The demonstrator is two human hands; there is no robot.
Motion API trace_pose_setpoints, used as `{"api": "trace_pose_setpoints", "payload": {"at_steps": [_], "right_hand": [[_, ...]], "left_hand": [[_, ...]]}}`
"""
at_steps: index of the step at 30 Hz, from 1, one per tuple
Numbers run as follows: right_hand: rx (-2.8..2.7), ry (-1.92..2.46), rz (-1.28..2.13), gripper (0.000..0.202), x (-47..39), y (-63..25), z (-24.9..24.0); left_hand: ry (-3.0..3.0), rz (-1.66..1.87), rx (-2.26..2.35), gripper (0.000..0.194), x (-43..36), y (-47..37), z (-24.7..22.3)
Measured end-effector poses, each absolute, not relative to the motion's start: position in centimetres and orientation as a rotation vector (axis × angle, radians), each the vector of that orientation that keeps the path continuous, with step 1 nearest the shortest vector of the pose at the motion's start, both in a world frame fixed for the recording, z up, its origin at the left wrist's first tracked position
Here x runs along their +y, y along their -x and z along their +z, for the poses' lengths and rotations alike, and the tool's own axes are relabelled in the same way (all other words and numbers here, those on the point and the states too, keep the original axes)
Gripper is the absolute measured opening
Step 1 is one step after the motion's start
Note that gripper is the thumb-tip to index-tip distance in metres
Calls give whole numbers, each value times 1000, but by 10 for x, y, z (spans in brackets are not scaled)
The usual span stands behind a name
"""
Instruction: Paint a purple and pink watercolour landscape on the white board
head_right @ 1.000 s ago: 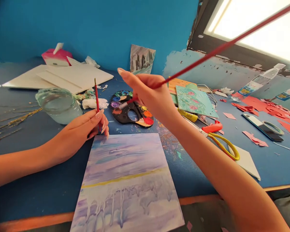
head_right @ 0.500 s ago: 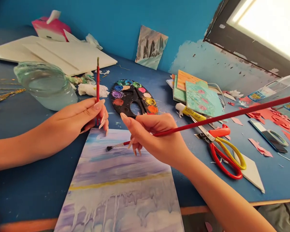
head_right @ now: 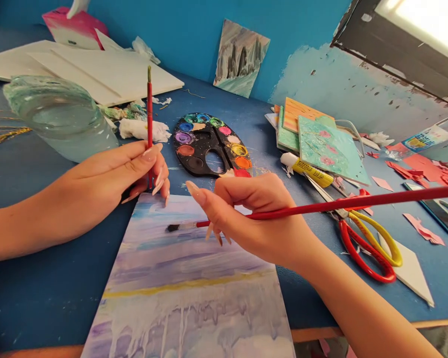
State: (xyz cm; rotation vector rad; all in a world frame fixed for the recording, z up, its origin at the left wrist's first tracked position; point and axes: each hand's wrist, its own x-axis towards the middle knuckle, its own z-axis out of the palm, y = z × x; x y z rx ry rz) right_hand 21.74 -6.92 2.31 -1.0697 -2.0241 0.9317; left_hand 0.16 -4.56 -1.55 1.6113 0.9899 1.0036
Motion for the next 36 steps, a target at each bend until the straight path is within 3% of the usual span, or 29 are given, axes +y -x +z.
{"api": "trace_pose_setpoints", "payload": {"at_steps": [25, 32, 36], "right_hand": [[-1971, 1088, 978, 48, -73, -216, 18], [-1864, 1240, 836, 40, -75, -228, 30], [-1616, 1146, 646, 46, -72, -233, 36]], "left_hand": [[-1672, 977, 1032, 46, -45, -2, -11], [-1681, 975, 1041, 44, -45, -2, -10], [-1676, 973, 1046, 43, -46, -3, -10]]}}
